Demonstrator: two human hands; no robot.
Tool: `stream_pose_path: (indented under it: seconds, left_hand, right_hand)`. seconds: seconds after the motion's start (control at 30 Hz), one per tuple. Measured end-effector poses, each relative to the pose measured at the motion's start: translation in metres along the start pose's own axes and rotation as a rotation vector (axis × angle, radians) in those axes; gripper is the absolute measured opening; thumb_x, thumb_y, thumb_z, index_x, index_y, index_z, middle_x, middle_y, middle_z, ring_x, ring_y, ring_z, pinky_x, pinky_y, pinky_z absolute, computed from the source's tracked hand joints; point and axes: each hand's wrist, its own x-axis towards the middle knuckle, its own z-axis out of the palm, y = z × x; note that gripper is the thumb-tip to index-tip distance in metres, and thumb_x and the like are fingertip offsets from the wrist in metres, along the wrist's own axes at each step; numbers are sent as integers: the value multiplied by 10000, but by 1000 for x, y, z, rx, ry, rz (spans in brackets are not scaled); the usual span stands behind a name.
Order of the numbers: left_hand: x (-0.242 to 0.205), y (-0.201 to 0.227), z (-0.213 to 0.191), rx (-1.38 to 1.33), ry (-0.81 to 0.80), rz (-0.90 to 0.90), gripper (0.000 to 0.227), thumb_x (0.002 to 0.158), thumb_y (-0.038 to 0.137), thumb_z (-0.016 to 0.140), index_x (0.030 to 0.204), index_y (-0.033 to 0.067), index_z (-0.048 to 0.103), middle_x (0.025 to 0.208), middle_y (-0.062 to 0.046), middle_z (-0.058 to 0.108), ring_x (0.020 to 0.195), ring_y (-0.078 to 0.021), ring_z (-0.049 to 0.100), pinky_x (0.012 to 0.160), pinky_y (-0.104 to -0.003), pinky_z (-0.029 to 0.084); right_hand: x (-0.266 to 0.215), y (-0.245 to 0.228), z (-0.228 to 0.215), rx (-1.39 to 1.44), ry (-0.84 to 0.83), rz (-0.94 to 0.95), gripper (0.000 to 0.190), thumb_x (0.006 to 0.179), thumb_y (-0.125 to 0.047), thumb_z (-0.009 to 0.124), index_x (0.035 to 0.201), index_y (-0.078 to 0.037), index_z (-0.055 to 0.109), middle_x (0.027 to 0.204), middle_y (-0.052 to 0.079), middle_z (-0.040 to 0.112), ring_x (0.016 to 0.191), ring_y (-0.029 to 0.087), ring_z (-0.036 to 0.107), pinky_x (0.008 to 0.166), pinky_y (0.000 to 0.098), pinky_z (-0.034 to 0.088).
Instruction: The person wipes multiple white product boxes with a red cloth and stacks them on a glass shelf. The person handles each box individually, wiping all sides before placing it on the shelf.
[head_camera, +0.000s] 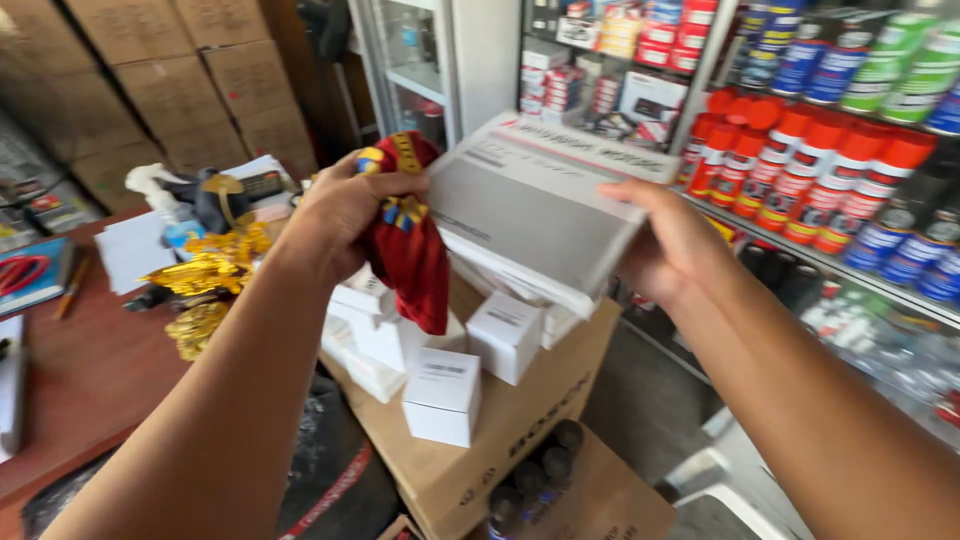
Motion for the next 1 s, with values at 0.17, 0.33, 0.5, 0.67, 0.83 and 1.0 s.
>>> stream_pose_path:
  seconds: [0.17,0.33,0.5,0.67,0.83,1.0]
  left_hand:
    - [17,0,-89,183,259,-29,390,858,78,771,1220,81,625,941,-87,713,829,-274,728,608,-501,570]
    - [56,-17,-164,599,348,106,564,738,207,857,1244,82,642,1046,-124,731,940,-265,731,785,-399,630]
    - [75,-44,-198,1311,352,161,640,698,348,903,1269,162,682,1143,-196,724,1071,-386,682,925,-459,540]
    - [78,-47,-199,1357,348,267,631,674,328,900,1244,168,681,1155,-170,723,1080,-380,677,892,-477,535]
    - [85,-19,-186,1328,407,393,557,737,374,885,1186,112,684,1088,-203,724,1048,-390,675,915,-463,529]
    - [93,4,-159,1121,418,547,594,731,412,869,1182,80,673,1082,-175,743,1040,-342,707,912,-422,540]
  right_hand:
    - [81,69,50,-233,24,-16,454,727,-68,796,1166,-57,681,1183,97,695,1048,239,675,887,398,566]
    - [106,122,93,-599,73,-5,329,742,-161,842,1043,-49,770,1041,64,774,929,205,693,781,337,549]
    - [109,153,111,-1008,137,-225,412,693,-300,883,978,-27,765,927,18,784,903,154,762,811,288,573]
    - [122,161,85,-1151,346,-111,683,725,-597,824,1101,-36,722,1086,186,730,1006,285,716,864,413,563]
    - [151,146,23,-1345,785,-111,960,734,-609,866,1409,-22,515,1439,282,495,1315,400,501,1052,505,447]
    - [174,142,-11,-1203,896,113,1323,653,-590,975,1507,102,238,1460,316,403,1295,426,463,1015,499,432]
